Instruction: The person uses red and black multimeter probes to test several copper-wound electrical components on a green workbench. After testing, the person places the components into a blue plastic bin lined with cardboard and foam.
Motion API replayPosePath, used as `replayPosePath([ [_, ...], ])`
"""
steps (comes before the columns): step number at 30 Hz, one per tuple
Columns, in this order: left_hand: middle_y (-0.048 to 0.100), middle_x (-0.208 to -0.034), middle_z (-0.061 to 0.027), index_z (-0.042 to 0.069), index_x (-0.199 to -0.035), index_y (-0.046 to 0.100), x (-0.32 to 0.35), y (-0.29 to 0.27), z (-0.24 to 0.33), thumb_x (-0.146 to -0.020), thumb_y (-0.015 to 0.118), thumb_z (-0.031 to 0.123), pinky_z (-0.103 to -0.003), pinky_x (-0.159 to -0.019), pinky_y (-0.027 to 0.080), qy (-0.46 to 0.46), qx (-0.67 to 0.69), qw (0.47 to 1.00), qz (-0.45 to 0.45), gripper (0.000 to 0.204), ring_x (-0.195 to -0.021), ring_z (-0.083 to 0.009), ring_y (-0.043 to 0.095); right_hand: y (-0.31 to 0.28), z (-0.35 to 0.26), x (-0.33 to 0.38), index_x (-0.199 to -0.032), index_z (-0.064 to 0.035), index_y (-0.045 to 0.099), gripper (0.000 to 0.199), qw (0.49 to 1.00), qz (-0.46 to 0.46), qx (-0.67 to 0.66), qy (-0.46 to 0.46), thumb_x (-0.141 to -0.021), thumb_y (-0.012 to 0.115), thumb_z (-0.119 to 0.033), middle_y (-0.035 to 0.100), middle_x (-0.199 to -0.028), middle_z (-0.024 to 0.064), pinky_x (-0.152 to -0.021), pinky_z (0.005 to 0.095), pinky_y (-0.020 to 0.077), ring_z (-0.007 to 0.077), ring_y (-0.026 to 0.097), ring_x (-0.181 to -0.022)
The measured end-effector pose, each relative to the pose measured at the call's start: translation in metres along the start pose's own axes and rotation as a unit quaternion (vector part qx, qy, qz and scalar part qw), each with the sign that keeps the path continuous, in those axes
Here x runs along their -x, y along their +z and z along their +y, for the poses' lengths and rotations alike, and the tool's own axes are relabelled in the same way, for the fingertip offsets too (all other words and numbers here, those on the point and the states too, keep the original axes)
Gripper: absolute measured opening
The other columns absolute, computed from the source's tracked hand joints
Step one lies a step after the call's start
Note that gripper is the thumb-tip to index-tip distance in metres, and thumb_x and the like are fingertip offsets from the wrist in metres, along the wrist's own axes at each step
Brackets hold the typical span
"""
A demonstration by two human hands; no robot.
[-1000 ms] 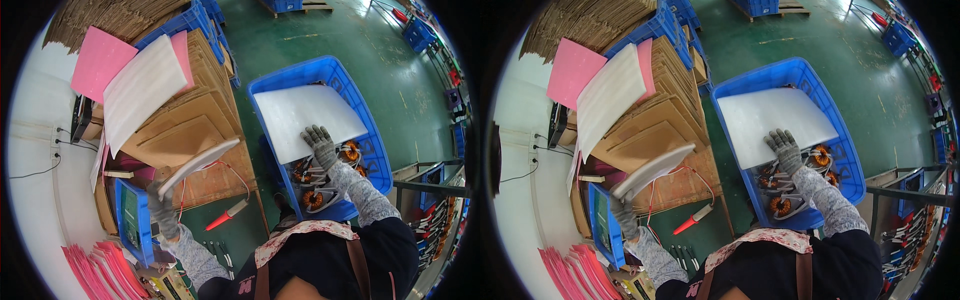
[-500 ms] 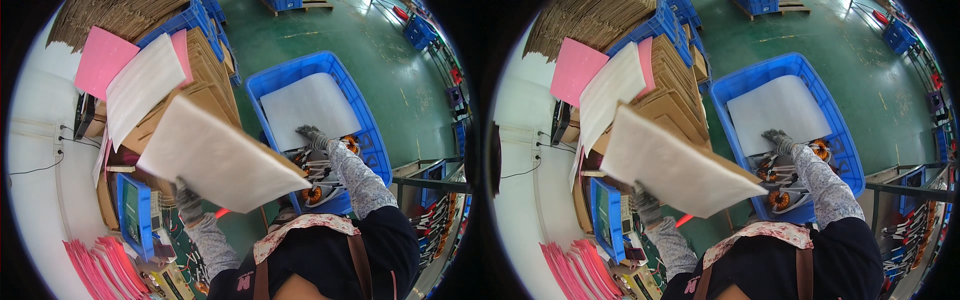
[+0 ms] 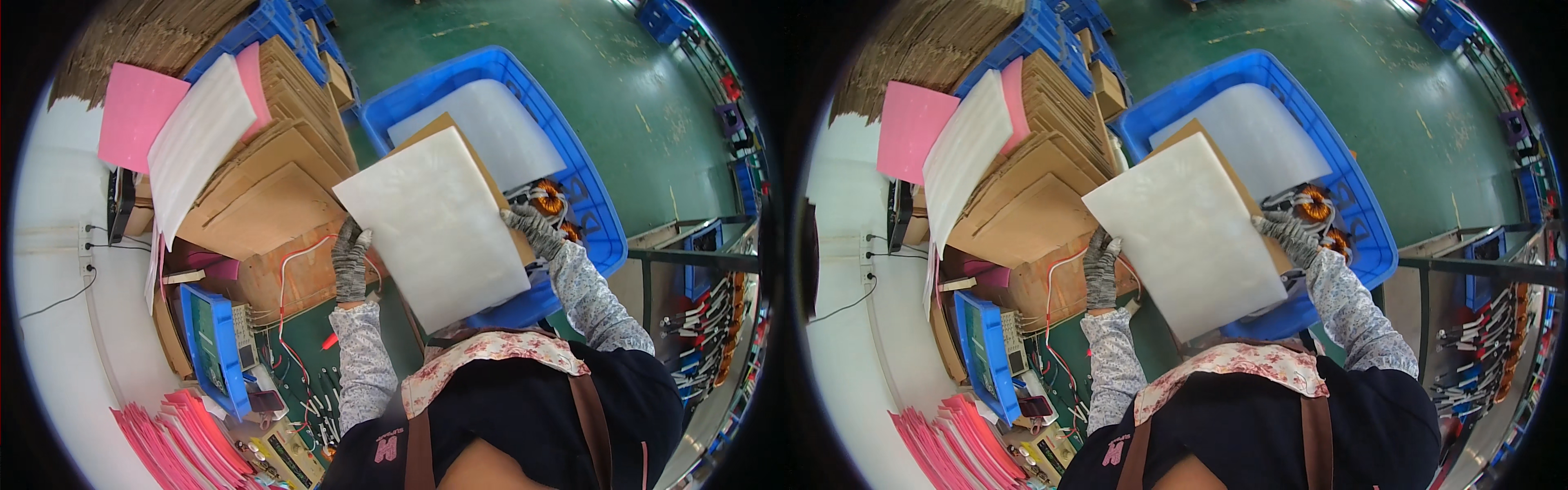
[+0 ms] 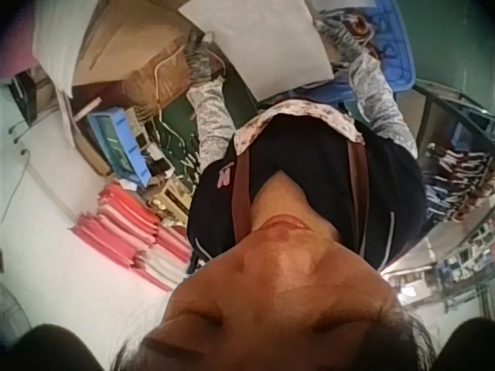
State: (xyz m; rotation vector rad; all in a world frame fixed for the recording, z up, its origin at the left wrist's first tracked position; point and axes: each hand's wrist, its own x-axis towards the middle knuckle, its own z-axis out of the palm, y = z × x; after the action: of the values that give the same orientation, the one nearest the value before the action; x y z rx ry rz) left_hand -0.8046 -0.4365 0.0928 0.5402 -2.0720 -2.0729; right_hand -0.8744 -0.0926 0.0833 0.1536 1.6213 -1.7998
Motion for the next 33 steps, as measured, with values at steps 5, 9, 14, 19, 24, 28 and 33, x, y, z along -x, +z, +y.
replayPosePath([
  [5,0.058,-0.098,-0.0044,0.002,-0.106,0.055,0.014,0.031,0.014,-0.080,0.060,0.014,-0.027,-0.080,0.043,-0.029,0.006,0.999,-0.033,0.028,-0.088,-0.0151,0.053,-0.096,0.063,0.005,-0.110,0.0004,0.057,0.044,0.993,0.101,0.060,0.013,-0.080,0.065,-0.031,0.063,-0.089,0.0052,-0.067,0.0280,0.0462,0.0154,0.057,-0.076],
  [9,0.055,-0.109,-0.0105,0.000,-0.115,0.050,-0.010,-0.043,0.011,-0.080,0.060,0.016,-0.034,-0.085,0.046,-0.007,0.180,0.982,0.065,0.040,-0.098,-0.0200,0.054,-0.148,0.107,-0.001,-0.112,0.0006,0.055,0.045,0.965,0.119,0.230,0.037,-0.078,0.066,-0.027,0.064,-0.090,0.0082,-0.068,0.0296,0.0463,0.0151,0.057,-0.076],
  [14,0.052,-0.117,-0.0147,-0.002,-0.120,0.045,-0.016,-0.080,0.004,-0.083,0.057,0.012,-0.035,-0.087,0.048,-0.007,0.283,0.951,0.127,0.041,-0.103,-0.0234,0.054,-0.135,0.135,-0.022,-0.115,-0.0022,0.054,0.053,0.863,0.057,0.483,0.137,-0.075,0.067,-0.034,0.062,-0.099,0.0127,-0.076,0.0362,0.0461,0.0217,0.059,-0.084],
  [19,0.054,-0.113,-0.0116,0.002,-0.120,0.046,-0.035,0.017,0.002,-0.083,0.056,0.010,-0.033,-0.080,0.050,0.018,0.262,0.961,-0.081,0.039,-0.098,-0.0216,0.056,-0.127,0.172,-0.056,-0.124,-0.0079,0.043,0.057,0.792,0.002,0.604,0.084,-0.081,0.050,-0.045,0.047,-0.122,0.0093,-0.093,0.0361,0.0369,0.0248,0.047,-0.108],
  [24,0.058,-0.100,-0.0059,0.009,-0.117,0.049,-0.016,0.114,0.001,-0.083,0.057,0.010,-0.032,-0.070,0.052,-0.088,0.185,0.974,-0.096,0.035,-0.082,-0.0179,0.057,-0.148,0.202,-0.020,-0.130,-0.0082,0.037,0.047,0.956,0.115,0.259,-0.075,-0.092,0.033,-0.035,0.037,-0.136,0.0074,-0.100,0.0315,0.0300,0.0215,0.036,-0.121],
  [28,0.058,-0.097,-0.0069,0.007,-0.109,0.052,-0.028,0.152,-0.044,-0.083,0.057,0.008,-0.032,-0.067,0.052,-0.201,0.083,0.968,-0.127,0.027,-0.084,-0.0196,0.058,-0.183,0.171,0.046,-0.126,-0.0057,0.042,0.040,0.944,0.216,0.213,-0.133,-0.094,0.031,-0.027,0.042,-0.131,0.0085,-0.099,0.0307,0.0315,0.0208,0.041,-0.117],
  [33,0.056,-0.098,-0.0087,0.006,-0.110,0.048,-0.029,0.186,-0.099,-0.082,0.053,0.001,-0.034,-0.062,0.056,-0.279,0.096,0.945,-0.140,0.029,-0.083,-0.0213,0.059,-0.195,0.102,0.086,-0.120,-0.0021,0.047,0.036,0.808,0.524,0.029,-0.266,-0.084,0.048,-0.001,0.053,-0.118,0.0092,-0.090,0.0288,0.0431,0.0191,0.052,-0.105],
])
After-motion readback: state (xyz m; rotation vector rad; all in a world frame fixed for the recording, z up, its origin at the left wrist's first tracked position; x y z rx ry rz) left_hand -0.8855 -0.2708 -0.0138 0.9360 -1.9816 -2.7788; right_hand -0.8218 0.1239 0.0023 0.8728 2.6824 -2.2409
